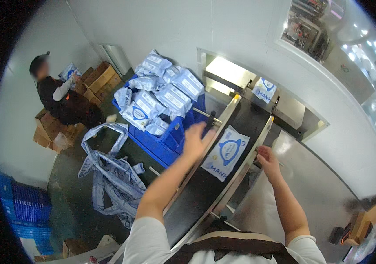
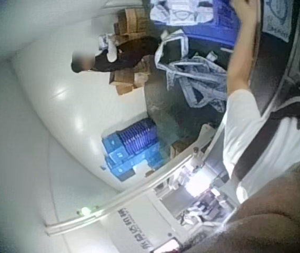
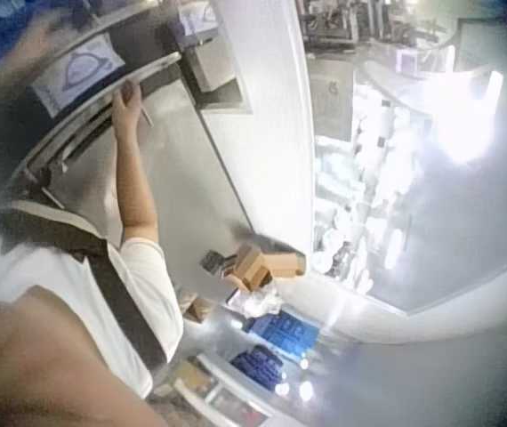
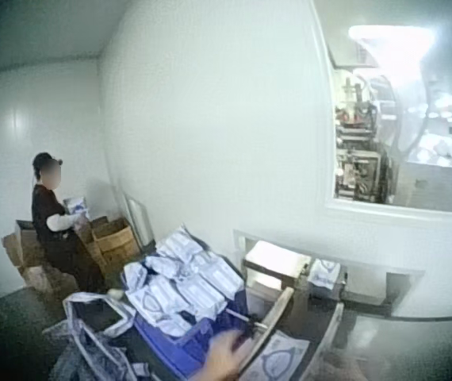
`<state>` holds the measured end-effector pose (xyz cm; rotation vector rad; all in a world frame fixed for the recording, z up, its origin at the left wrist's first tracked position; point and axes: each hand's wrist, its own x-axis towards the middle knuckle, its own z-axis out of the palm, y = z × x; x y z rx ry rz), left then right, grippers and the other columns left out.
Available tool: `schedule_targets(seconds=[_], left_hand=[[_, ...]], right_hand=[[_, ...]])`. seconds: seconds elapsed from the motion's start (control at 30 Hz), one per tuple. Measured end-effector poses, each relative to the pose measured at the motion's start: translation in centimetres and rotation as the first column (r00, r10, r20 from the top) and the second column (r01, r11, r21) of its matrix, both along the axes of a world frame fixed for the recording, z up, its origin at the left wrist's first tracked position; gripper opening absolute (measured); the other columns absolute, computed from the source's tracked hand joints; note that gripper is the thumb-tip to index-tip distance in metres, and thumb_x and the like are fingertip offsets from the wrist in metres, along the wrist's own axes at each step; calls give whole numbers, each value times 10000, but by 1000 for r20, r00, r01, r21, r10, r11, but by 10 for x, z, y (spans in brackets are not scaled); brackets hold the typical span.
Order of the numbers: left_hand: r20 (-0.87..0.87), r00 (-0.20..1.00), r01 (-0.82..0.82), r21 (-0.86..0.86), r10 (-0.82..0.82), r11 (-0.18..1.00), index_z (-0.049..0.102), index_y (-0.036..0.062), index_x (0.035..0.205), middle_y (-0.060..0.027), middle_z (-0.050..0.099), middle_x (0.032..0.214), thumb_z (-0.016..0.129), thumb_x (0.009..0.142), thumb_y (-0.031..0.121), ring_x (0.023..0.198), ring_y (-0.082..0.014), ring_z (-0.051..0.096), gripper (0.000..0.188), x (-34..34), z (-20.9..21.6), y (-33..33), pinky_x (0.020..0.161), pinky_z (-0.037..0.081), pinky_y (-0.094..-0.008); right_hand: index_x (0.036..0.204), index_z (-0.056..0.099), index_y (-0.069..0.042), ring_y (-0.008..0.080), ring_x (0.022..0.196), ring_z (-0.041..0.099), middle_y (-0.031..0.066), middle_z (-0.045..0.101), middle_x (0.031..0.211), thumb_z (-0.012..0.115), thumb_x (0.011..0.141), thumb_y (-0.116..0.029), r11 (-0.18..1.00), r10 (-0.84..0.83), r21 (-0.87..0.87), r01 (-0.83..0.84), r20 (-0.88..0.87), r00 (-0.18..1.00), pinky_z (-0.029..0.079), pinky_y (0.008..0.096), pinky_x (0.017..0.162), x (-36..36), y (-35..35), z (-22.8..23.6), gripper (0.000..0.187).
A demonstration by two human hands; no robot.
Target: The person places white packages onto a conveyor belt and then transfers them into a blue plastic bin. The person handles the packages by hand, moving them from the moving belt into the stationary bin.
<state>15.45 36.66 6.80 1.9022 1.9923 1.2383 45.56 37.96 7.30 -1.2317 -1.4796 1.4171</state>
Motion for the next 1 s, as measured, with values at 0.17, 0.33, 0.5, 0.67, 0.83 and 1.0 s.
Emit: schedule_targets(seconds=[0.17,0.33,0.5,0.67,0.83,1.0], left_hand=[[-302,942,-45,-541,-144,840,331,202,1366,-189,216,1392,688,610,524,1198,-407,325,896,81,22,-92,936,275,-546],[903,401,446,-341,156,828,384,103,1325,-165,505,1218,623,699,386,1091,-291,513,728,22,26,-120,939,395,-397],[696,-715,307,234,62,922,337,122,1355,-212,381,1335,641,641,495,1130,-459,438,861,-22,-1,-149,821,391,-648],[757,-651,222,257,-53,940,427,71,1292,-162,503,1231,531,722,419,1049,-352,533,676,-29,33,-143,852,441,-487],[732,-678,201,276,-70,940,358,114,1340,-188,385,1325,617,645,472,1122,-450,433,823,-56,3,-137,812,382,-637],[734,-674,270,342,-77,900,327,131,1357,-216,336,1358,607,703,487,1167,-509,365,795,-59,21,-116,796,367,-711]], right_hand=[[1129,522,-29,154,945,539,69,575,1014,598,796,-98,995,-79,66,72,115,990,427,303,845,5,16,-25,348],[1138,530,-43,177,955,548,100,583,1041,609,790,-121,985,-26,170,4,122,992,424,286,818,-19,37,-37,365],[1246,446,-77,381,1203,354,189,387,1311,642,748,-195,920,-15,337,-199,538,843,318,435,990,-40,52,-14,548],[1374,277,-240,509,1299,27,177,52,1467,706,691,-368,968,13,102,-228,890,455,239,693,929,-80,65,12,817],[1373,259,-355,486,1316,1,166,2,1477,754,636,-423,945,-30,138,-298,940,339,231,729,899,-107,66,8,891],[1312,370,-339,513,1295,64,198,67,1457,790,608,-306,918,19,149,-369,910,415,317,685,888,-119,39,13,821]])
